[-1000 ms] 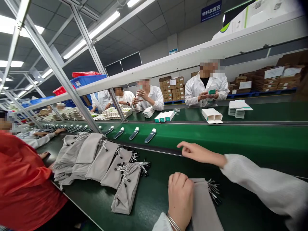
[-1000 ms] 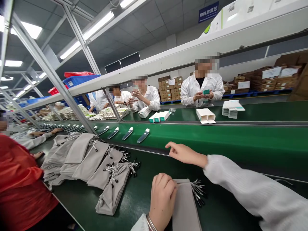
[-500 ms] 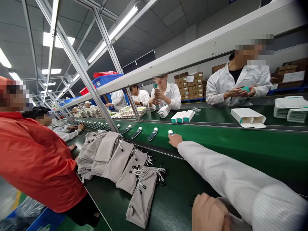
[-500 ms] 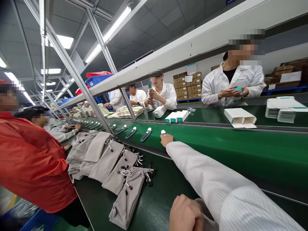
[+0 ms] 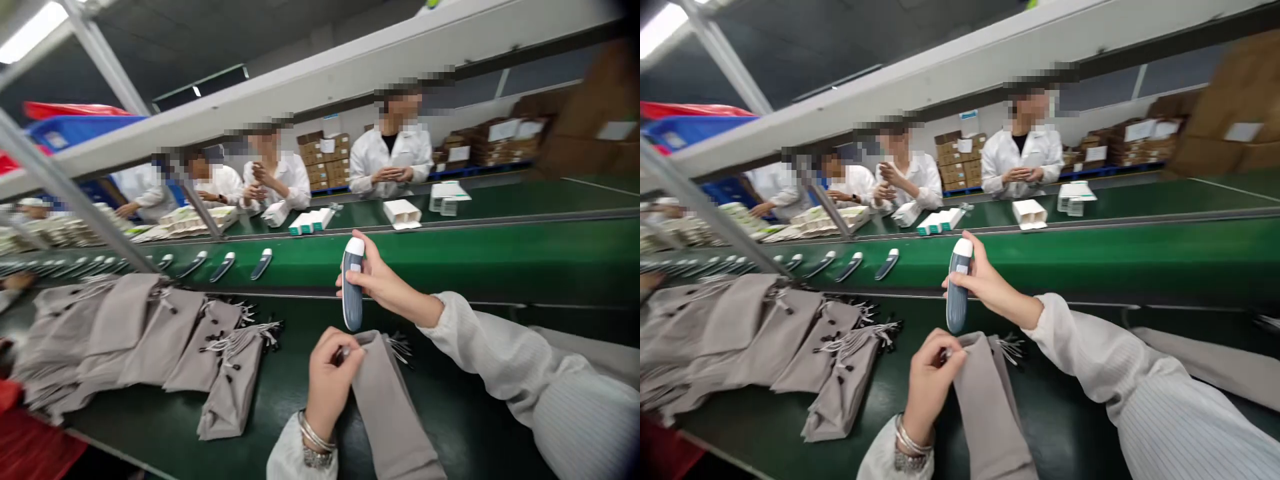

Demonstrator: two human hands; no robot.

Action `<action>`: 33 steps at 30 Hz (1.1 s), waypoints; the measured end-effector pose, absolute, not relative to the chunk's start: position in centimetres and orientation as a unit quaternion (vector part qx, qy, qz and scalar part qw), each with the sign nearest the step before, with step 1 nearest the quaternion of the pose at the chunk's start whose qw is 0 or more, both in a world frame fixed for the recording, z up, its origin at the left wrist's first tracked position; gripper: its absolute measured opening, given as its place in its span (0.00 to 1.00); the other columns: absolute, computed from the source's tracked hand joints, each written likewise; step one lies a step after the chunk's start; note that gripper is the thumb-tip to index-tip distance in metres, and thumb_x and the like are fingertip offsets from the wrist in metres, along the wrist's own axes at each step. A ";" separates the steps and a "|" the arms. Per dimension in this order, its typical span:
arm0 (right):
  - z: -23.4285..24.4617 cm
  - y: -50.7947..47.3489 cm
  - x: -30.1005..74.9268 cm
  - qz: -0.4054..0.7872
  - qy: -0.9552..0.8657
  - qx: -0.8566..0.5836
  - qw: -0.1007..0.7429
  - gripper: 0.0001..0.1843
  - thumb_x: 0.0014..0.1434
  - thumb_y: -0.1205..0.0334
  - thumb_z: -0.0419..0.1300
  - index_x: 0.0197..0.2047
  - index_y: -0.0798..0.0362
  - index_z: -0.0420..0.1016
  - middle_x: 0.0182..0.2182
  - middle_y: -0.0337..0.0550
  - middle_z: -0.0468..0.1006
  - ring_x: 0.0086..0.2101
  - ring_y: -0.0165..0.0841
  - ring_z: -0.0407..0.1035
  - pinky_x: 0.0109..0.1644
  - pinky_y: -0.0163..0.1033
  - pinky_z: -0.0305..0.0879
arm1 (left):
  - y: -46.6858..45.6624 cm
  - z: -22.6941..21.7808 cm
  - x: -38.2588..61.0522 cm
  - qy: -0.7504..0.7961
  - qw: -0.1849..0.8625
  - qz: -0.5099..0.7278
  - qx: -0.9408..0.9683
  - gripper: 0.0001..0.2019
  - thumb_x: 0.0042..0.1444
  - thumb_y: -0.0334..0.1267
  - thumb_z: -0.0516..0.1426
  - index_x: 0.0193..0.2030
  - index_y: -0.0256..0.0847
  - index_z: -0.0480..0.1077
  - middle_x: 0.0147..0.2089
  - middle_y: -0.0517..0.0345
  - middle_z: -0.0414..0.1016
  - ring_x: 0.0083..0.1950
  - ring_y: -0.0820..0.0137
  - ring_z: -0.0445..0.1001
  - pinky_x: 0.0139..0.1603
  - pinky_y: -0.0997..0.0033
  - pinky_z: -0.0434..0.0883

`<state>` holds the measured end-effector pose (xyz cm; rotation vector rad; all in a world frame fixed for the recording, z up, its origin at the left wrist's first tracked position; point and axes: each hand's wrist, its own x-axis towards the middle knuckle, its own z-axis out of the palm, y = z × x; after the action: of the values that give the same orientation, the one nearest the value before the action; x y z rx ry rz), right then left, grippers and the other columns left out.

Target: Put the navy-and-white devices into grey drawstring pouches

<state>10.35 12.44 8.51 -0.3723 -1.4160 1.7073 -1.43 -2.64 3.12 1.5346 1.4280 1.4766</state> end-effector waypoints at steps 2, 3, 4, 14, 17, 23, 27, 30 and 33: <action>8.7 9.9 13.1 0.672 -0.560 -0.157 0.458 0.50 0.56 0.60 0.67 0.68 0.31 0.37 0.41 0.36 0.67 0.37 0.35 0.77 0.41 0.53 0.80 | -2.6 3.6 -1.1 0.517 0.315 0.543 0.582 0.05 0.56 0.34 0.62 0.30 0.41 0.72 0.33 0.61 0.65 0.33 0.74 0.64 0.34 0.74 0.60; 8.4 9.1 14.1 0.661 -0.561 -0.160 0.472 0.47 0.57 0.60 0.67 0.67 0.32 0.39 0.42 0.36 0.67 0.36 0.35 0.77 0.41 0.52 0.80 | -2.6 3.8 -0.7 0.507 0.324 0.536 0.592 0.05 0.56 0.34 0.62 0.30 0.41 0.72 0.33 0.61 0.64 0.33 0.74 0.64 0.34 0.74 0.60; 8.1 8.5 15.0 0.649 -0.563 -0.161 0.487 0.45 0.57 0.59 0.67 0.66 0.34 0.41 0.43 0.37 0.67 0.36 0.34 0.78 0.41 0.51 0.80 | -2.7 4.0 -0.4 0.498 0.329 0.529 0.603 0.05 0.57 0.35 0.62 0.30 0.41 0.72 0.34 0.61 0.65 0.34 0.74 0.64 0.34 0.74 0.61; 8.1 4.0 19.4 0.455 -0.790 -0.188 0.365 0.14 0.71 0.58 0.50 0.53 0.54 0.71 0.49 0.48 0.75 0.52 0.35 0.70 0.59 0.43 0.65 | -3.1 8.1 3.0 0.538 0.302 0.614 0.492 0.09 0.52 0.42 0.66 0.30 0.42 0.73 0.53 0.59 0.68 0.53 0.69 0.68 0.42 0.79 0.67; 8.7 2.6 22.0 0.400 -0.834 -0.265 0.272 0.18 0.69 0.63 0.51 0.60 0.54 0.65 0.45 0.46 0.77 0.42 0.34 0.73 0.49 0.41 0.68 | -3.4 9.1 2.0 0.552 0.313 0.635 0.441 0.11 0.48 0.42 0.68 0.29 0.40 0.71 0.43 0.59 0.71 0.41 0.74 0.69 0.33 0.81 0.66; 10.6 1.4 28.0 0.425 -0.841 -0.161 0.294 0.16 0.71 0.60 0.50 0.36 0.54 0.76 0.31 0.40 0.76 0.31 0.27 0.69 0.40 0.34 0.65 | -3.2 7.1 0.4 0.524 0.353 0.693 0.347 0.14 0.53 0.47 0.64 0.42 0.44 0.71 0.33 0.64 0.68 0.22 0.82 0.55 0.19 0.81 0.55; 10.7 2.4 28.9 0.544 -0.670 -0.205 0.461 0.19 0.68 0.49 0.55 0.33 0.52 0.76 0.36 0.45 0.75 0.39 0.33 0.70 0.46 0.42 0.69 | -3.0 3.5 1.9 0.558 0.276 0.529 0.577 0.11 0.58 0.44 0.61 0.46 0.44 0.73 0.49 0.53 0.71 0.32 0.75 0.68 0.29 0.74 0.68; 9.7 4.3 29.4 0.588 -0.565 -0.309 0.490 0.17 0.66 0.47 0.57 0.37 0.52 0.76 0.37 0.45 0.76 0.38 0.34 0.72 0.42 0.42 0.72 | -2.8 1.5 2.2 0.565 0.173 0.407 0.697 0.10 0.61 0.41 0.57 0.47 0.45 0.74 0.56 0.49 0.69 0.48 0.62 0.72 0.44 0.62 0.74; 8.0 6.0 30.8 0.495 -0.610 -0.417 0.458 0.19 0.64 0.45 0.56 0.42 0.51 0.77 0.43 0.48 0.78 0.46 0.40 0.73 0.50 0.49 0.72 | -2.5 0.5 1.7 0.562 0.118 0.327 0.750 0.11 0.62 0.36 0.55 0.50 0.46 0.73 0.59 0.48 0.67 0.60 0.55 0.68 0.56 0.50 0.71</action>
<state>30.76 6.05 7.97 -1.0271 -1.5022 1.2194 1.71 -2.53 0.46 2.1949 1.6446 0.9556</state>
